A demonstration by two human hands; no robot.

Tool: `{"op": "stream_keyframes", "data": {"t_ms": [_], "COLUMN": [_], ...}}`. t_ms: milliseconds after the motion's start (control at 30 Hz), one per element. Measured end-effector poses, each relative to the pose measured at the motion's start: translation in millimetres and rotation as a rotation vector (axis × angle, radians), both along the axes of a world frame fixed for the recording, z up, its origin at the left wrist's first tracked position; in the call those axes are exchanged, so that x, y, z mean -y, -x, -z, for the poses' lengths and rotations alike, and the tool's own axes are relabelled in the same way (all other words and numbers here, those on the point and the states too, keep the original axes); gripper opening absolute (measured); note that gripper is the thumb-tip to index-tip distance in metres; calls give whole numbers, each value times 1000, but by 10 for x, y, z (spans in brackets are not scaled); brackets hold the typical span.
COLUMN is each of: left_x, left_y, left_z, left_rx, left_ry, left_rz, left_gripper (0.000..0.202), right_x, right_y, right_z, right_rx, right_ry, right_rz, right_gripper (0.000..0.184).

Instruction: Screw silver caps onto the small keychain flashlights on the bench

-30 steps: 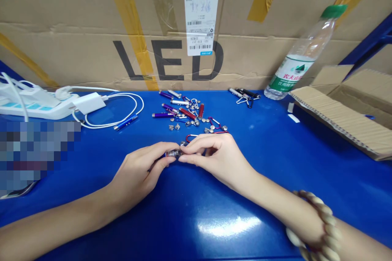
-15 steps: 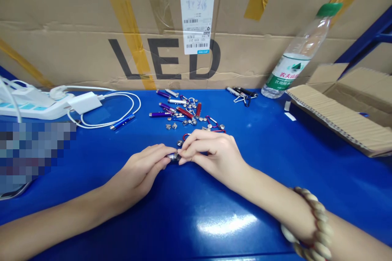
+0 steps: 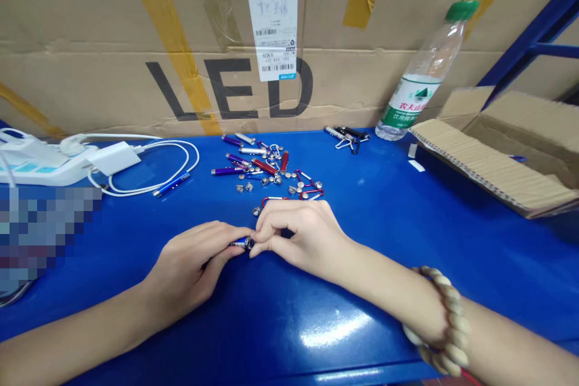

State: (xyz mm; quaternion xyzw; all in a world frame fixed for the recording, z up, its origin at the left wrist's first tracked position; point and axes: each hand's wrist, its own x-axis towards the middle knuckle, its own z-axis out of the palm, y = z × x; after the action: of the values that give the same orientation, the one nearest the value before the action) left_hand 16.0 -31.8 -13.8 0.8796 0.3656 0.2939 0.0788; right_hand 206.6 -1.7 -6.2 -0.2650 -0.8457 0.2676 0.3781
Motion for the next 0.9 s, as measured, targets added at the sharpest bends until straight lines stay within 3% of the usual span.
{"op": "stream_keyframes", "data": {"t_ms": [400, 567, 733, 900], "left_x": [5, -2, -4, 12], "left_y": [-16, -20, -19, -28], "left_z": [-21, -4, -11, -54], "left_rx": [46, 70, 87, 113], "left_ry": [-38, -110, -137, -18], "left_rz": [-70, -100, -96, -66], "left_gripper": [17, 16, 21, 20], "right_x": [74, 65, 59, 71], "right_y": [118, 144, 129, 133], "right_z": [-67, -75, -72, -117], "right_rx": [-10, -55, -81, -44], "right_ry": [499, 694, 745, 690], "right_rz": [180, 155, 133, 161], "right_gripper": [23, 29, 33, 34]}}
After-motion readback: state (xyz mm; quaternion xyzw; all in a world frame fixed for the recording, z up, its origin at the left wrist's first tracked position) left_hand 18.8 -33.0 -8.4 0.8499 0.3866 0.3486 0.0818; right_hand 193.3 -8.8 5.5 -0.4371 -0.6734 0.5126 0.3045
